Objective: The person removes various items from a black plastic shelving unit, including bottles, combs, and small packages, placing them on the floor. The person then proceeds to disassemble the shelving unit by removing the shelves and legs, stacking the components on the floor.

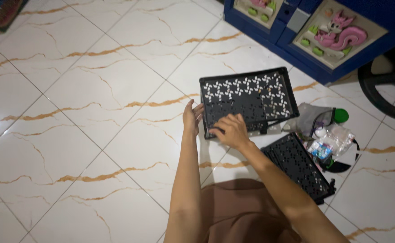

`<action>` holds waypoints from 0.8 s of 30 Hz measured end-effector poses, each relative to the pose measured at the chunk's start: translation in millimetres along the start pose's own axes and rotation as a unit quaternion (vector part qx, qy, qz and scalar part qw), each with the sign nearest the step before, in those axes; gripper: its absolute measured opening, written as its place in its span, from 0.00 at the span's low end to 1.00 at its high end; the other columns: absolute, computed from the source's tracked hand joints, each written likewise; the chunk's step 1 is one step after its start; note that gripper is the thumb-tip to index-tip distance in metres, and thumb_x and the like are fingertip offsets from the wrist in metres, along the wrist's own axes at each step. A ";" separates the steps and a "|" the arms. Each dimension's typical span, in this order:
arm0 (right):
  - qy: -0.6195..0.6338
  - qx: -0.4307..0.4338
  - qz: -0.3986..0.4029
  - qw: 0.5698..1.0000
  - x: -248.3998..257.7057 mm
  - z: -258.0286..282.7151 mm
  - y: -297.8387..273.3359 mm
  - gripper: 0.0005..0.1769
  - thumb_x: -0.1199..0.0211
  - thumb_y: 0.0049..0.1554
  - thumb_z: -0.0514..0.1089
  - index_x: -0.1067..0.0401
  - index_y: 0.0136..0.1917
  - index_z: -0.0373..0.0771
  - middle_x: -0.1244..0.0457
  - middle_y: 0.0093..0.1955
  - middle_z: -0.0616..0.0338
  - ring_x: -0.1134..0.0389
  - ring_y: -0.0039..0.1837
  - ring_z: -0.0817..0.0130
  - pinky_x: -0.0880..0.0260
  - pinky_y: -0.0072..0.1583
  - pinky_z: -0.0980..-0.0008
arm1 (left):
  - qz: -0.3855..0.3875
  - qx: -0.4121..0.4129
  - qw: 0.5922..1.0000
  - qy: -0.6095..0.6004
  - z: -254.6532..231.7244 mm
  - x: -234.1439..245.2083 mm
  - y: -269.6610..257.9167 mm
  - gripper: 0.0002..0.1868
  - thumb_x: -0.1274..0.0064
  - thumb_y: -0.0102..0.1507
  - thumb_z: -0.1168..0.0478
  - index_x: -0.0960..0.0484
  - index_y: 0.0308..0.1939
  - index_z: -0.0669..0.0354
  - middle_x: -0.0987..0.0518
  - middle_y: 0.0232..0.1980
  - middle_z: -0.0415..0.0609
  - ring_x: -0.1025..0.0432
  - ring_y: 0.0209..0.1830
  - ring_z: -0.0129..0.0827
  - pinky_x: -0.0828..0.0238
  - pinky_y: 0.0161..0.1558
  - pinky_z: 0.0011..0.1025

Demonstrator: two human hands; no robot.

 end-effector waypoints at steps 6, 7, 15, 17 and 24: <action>-0.044 -0.040 -0.110 0.992 3.3 -37.1 71.2 0.07 0.32 0.56 0.42 0.20 0.50 0.43 0.29 0.53 0.61 0.33 0.54 0.58 0.37 0.56 0.58 | 0.083 0.011 0.993 -0.084 -12.7 -42.3 43.3 0.29 0.69 0.73 0.49 0.42 0.79 0.44 0.24 0.61 0.62 0.31 0.47 0.37 0.30 0.43 0.31; -0.069 -0.038 -0.111 0.991 -2.1 -45.7 87.2 0.09 0.32 0.55 0.41 0.20 0.51 0.43 0.29 0.53 0.61 0.33 0.55 0.56 0.38 0.56 0.57 | 0.109 -0.008 0.991 -0.073 -17.7 -50.3 48.6 0.29 0.69 0.74 0.51 0.41 0.80 0.45 0.23 0.61 0.64 0.33 0.42 0.35 0.32 0.38 0.28; -0.081 -0.049 -0.028 0.995 -48.9 -97.6 130.1 0.09 0.34 0.56 0.39 0.20 0.49 0.49 0.28 0.46 0.69 0.31 0.53 0.67 0.46 0.60 0.54 | 0.070 0.007 0.996 -0.058 -5.4 -55.4 62.8 0.20 0.58 0.73 0.59 0.31 0.69 0.61 0.21 0.48 0.56 0.24 0.38 0.32 0.25 0.36 0.31; -0.077 -0.046 -0.049 0.995 -45.5 -99.7 128.7 0.11 0.35 0.55 0.37 0.20 0.50 0.50 0.28 0.47 0.69 0.32 0.53 0.68 0.47 0.59 0.55 | 0.062 -0.004 0.996 -0.061 -12.3 -56.3 57.0 0.21 0.57 0.73 0.59 0.30 0.69 0.62 0.20 0.48 0.55 0.24 0.38 0.32 0.24 0.37 0.31; -0.071 -0.040 -0.042 0.996 -35.9 -96.3 128.1 0.12 0.33 0.54 0.40 0.20 0.51 0.49 0.28 0.47 0.66 0.32 0.54 0.64 0.45 0.59 0.53 | 0.091 -0.007 0.990 -0.107 -55.0 -71.1 4.2 0.32 0.56 0.70 0.50 0.44 0.76 0.52 0.19 0.49 0.55 0.22 0.37 0.33 0.22 0.38 0.30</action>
Point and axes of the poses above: each hand's wrist, its own y-axis towards the middle knuckle, its own x-axis out of the back of the hand, z = x × y, the point moved 10 cm from there along y, towards the middle knuckle
